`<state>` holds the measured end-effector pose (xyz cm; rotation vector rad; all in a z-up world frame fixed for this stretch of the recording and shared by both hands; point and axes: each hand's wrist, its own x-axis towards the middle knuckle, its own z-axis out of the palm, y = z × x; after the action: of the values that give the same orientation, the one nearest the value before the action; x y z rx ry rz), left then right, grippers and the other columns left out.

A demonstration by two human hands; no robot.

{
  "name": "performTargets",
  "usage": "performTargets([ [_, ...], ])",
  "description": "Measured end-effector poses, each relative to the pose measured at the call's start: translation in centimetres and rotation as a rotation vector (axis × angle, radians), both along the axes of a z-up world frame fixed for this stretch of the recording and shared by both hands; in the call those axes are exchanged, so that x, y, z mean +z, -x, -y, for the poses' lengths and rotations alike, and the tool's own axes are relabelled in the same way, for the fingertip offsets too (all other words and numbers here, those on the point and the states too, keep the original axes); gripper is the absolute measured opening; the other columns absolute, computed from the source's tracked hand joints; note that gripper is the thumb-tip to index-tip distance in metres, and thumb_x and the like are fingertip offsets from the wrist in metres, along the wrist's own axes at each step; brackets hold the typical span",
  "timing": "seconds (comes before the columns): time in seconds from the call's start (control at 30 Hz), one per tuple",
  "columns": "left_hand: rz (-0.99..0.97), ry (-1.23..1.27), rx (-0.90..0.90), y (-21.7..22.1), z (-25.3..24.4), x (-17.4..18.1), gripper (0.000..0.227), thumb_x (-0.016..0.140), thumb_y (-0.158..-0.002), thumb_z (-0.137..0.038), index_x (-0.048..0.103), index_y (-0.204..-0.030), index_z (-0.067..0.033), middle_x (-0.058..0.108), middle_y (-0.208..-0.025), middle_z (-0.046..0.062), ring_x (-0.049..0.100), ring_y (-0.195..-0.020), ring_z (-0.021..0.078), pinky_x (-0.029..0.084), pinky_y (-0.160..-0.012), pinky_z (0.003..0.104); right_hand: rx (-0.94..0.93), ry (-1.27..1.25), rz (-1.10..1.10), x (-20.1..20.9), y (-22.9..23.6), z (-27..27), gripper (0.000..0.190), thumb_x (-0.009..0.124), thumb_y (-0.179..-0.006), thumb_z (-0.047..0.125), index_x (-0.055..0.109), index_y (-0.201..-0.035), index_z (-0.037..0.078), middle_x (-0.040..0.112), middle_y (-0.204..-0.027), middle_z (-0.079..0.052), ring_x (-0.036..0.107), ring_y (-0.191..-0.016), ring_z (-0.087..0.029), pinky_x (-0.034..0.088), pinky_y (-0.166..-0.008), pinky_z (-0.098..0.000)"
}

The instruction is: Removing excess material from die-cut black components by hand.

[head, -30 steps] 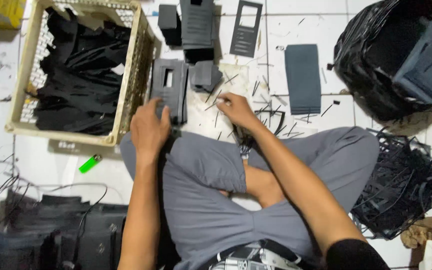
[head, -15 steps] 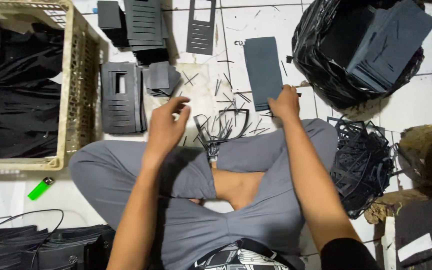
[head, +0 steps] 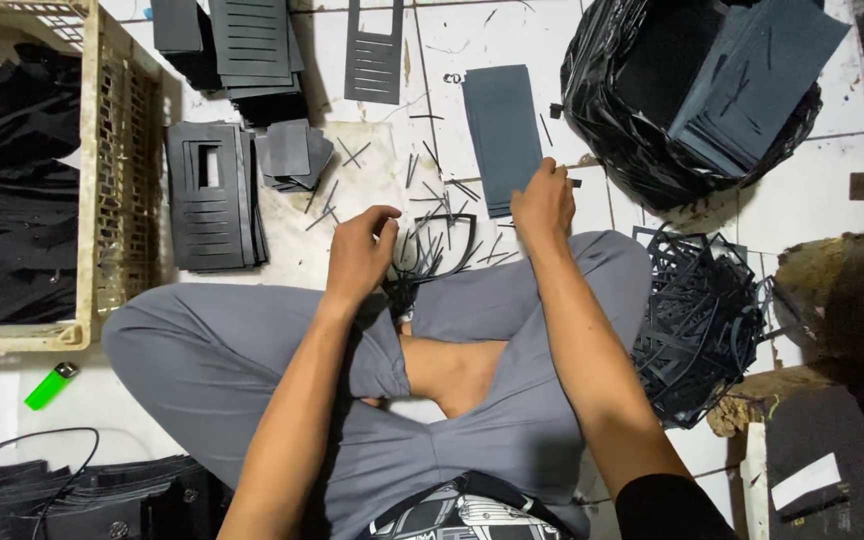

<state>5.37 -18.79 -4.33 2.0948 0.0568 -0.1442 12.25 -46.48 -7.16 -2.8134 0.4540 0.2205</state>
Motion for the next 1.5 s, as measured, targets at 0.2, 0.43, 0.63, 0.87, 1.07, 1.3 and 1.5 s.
performTargets([
  [0.2,0.034,-0.026,-0.048,0.8,-0.1,-0.2,0.021,0.061,-0.097,-0.016,0.076,-0.11,-0.0104,0.075,-0.08,0.015,0.073,-0.081,0.0365,0.056,-0.076,0.046,-0.013,-0.027,-0.008,-1.8,-0.1,0.7,0.05,0.076,-0.088,0.014,0.053,-0.126,-0.007,0.061,-0.119,-0.029,0.062,-0.114,-0.047,0.053,-0.093,-0.0575],
  [0.43,0.01,-0.065,-0.056,1.8,-0.6,0.3,0.023,0.059,-0.097,-0.018,0.076,-0.111,-0.0118,0.076,-0.081,0.014,0.074,-0.083,0.0368,0.057,-0.076,0.047,-0.087,-0.035,-0.032,-1.3,0.0,0.7,0.062,0.078,-0.086,0.019,0.047,-0.135,-0.003,0.055,-0.127,-0.025,0.056,-0.123,-0.044,0.049,-0.098,-0.0574],
  [0.63,-0.017,-0.079,-0.075,2.2,-1.2,0.0,0.024,0.058,-0.098,-0.021,0.075,-0.112,-0.0131,0.078,-0.086,0.014,0.074,-0.088,0.039,0.056,-0.079,0.05,-0.218,-0.112,-0.049,-5.5,-1.5,3.3,0.047,0.076,-0.087,0.024,0.061,-0.127,0.003,0.055,-0.122,-0.015,0.061,-0.113,-0.043,0.053,-0.087,-0.0629],
  [0.87,-0.003,-0.071,-0.049,2.4,-1.3,-1.1,0.024,0.059,-0.096,-0.022,0.075,-0.113,-0.0165,0.078,-0.088,0.01,0.075,-0.088,0.0341,0.058,-0.079,0.046,-0.419,-0.828,0.241,-4.8,-0.9,3.1,0.021,0.073,-0.089,0.025,0.069,-0.096,0.006,0.071,-0.092,-0.018,0.073,-0.089,-0.037,0.061,-0.076,-0.0417],
  [1.07,0.43,0.031,-0.105,2.7,-0.6,2.3,0.062,0.076,-0.082,-0.006,0.055,-0.141,-0.0042,0.065,-0.127,0.024,0.064,-0.113,0.0434,0.052,-0.096,0.055,-0.461,-1.482,0.187,5.2,5.0,-2.8,0.015,0.066,-0.095,0.013,0.055,-0.098,0.003,0.06,-0.093,-0.016,0.075,-0.079,-0.036,0.066,-0.069,-0.0354],
  [1.3,0.389,0.426,-0.245,3.2,0.4,1.0,0.036,0.065,-0.089,0.003,0.075,-0.121,-0.0109,0.078,-0.108,0.014,0.069,-0.108,0.0432,0.054,-0.094,0.05,-0.398,-1.734,0.003,10.2,11.0,-7.7,0.019,0.064,-0.098,0.022,0.065,-0.091,0.004,0.069,-0.085,-0.019,0.076,-0.073,-0.039,0.066,-0.064,-0.0429],
  [1.5,0.03,0.672,-0.027,3.1,0.2,0.6,0.038,0.062,-0.105,-0.038,0.076,-0.082,-0.0122,0.064,-0.066,-0.006,0.051,-0.069,0.0055,0.046,-0.065,0.024,0.345,-0.855,0.493,7.3,10.0,-9.6,0.04,0.079,-0.091,0.02,0.067,-0.126,0.007,0.059,-0.115,-0.01,0.06,-0.093,-0.021,0.054,-0.079,-0.0309],
])
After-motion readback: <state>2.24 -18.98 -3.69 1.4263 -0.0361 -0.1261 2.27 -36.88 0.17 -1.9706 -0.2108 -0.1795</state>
